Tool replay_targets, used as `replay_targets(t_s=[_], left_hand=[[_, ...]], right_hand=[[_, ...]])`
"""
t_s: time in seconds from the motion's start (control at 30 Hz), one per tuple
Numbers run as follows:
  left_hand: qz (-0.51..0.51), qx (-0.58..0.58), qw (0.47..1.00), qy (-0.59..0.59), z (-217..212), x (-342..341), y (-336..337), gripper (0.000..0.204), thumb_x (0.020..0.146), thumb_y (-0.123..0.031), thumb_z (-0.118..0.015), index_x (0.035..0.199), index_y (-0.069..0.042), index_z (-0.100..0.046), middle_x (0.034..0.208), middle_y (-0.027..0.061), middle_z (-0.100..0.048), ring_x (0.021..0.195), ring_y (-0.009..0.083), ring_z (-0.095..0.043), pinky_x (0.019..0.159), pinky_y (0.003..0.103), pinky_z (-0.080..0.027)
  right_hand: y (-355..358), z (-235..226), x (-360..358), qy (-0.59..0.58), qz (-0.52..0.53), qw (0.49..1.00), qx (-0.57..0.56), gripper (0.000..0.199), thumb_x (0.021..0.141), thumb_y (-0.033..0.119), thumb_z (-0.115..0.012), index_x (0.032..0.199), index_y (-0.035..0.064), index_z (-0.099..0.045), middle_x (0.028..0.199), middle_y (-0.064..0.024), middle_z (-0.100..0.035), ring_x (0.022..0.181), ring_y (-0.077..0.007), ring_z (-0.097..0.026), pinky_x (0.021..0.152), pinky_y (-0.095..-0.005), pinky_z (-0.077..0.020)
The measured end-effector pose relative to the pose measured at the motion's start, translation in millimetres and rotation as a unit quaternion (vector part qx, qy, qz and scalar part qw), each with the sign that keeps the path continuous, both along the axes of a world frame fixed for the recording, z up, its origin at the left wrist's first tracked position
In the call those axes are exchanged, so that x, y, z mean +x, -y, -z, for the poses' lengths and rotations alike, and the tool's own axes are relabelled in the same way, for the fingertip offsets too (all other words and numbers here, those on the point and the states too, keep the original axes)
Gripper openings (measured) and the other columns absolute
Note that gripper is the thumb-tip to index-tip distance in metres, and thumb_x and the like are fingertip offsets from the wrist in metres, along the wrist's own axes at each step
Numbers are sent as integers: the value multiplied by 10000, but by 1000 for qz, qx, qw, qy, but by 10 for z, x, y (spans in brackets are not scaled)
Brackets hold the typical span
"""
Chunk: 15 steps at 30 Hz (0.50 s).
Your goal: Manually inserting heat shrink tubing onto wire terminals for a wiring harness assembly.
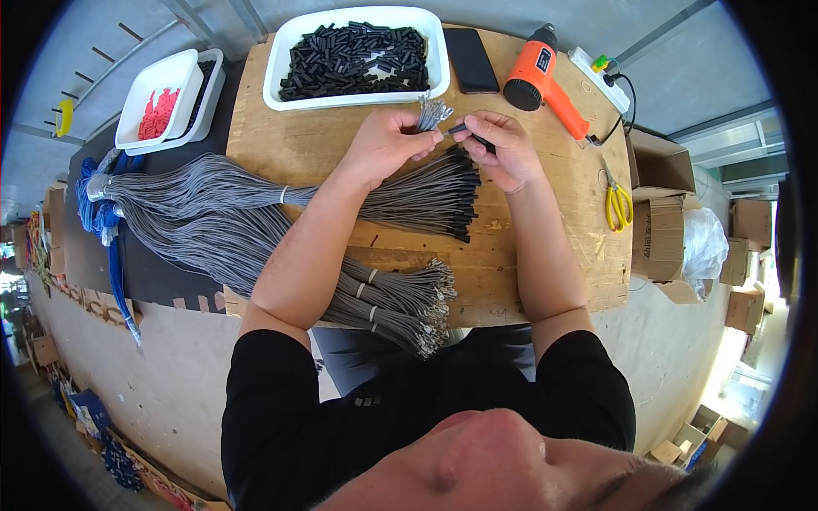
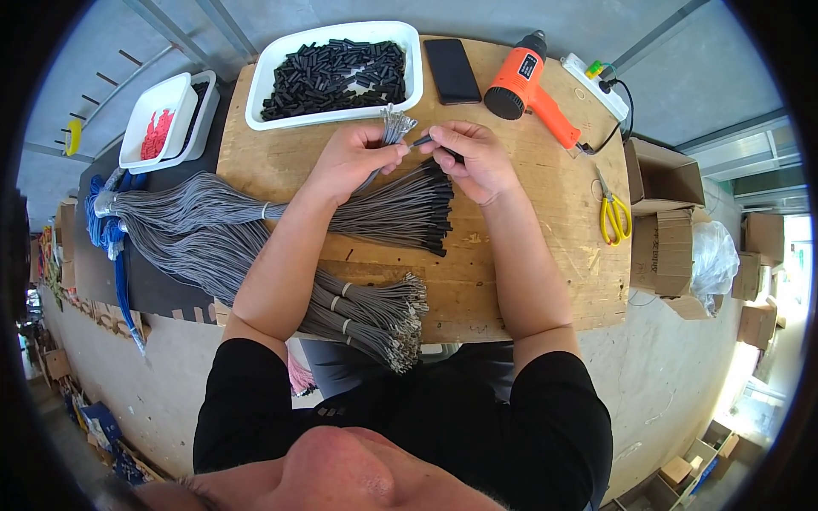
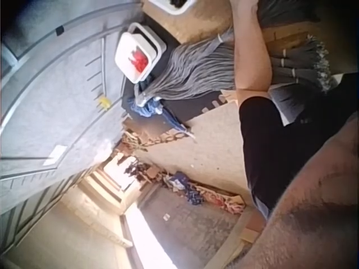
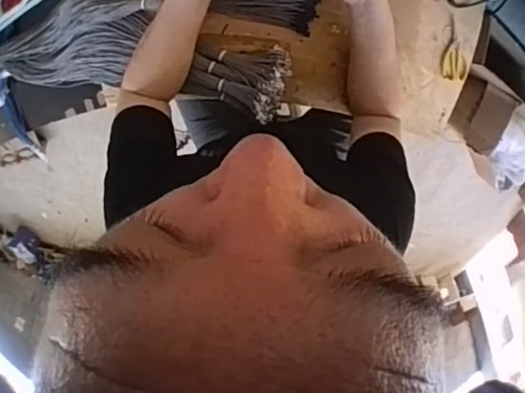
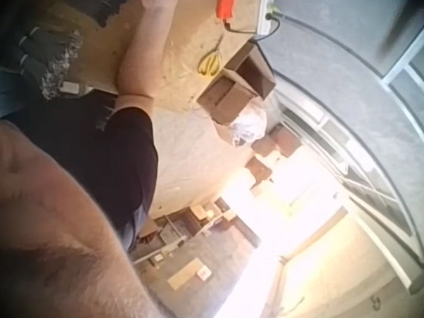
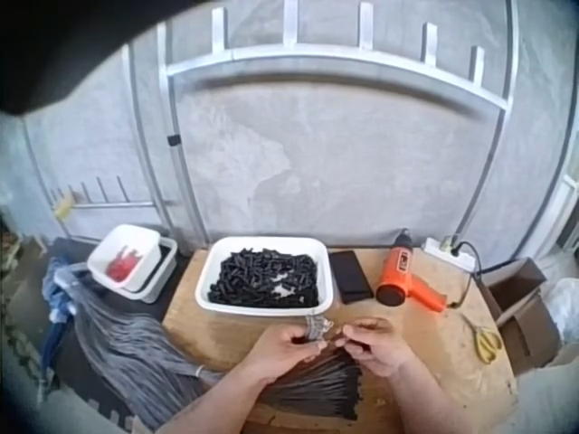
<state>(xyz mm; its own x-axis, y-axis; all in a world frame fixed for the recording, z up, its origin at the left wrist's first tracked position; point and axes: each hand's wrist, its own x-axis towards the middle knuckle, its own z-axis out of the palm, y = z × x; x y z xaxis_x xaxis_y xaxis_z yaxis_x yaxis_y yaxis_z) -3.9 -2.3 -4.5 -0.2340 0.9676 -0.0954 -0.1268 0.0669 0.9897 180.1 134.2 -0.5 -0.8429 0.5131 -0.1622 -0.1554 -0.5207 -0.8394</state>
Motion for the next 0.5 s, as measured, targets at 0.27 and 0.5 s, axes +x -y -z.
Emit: replay_targets(t_s=[0.27,0.5], left_hand=[[-18,-30,996,-82,-23,21,-11,195,911,-169,-747,954,20,-725,748,-11,-633,694,68,-551,644,238,-447],[1,-22,998,-55,23,32,-17,255,911,-224,-755,999,15,-746,740,-9,-650,669,62,-582,601,219,-470]], right_hand=[[-37,-19,10,24,137,989,59,167,943,107,-695,1040,-28,-690,863,-61,-693,615,-46,-467,490,-182,-324],[127,-90,-68,39,99,989,108,141,916,75,-724,1023,-11,-693,842,-30,-677,631,-40,-478,539,-185,-360]])
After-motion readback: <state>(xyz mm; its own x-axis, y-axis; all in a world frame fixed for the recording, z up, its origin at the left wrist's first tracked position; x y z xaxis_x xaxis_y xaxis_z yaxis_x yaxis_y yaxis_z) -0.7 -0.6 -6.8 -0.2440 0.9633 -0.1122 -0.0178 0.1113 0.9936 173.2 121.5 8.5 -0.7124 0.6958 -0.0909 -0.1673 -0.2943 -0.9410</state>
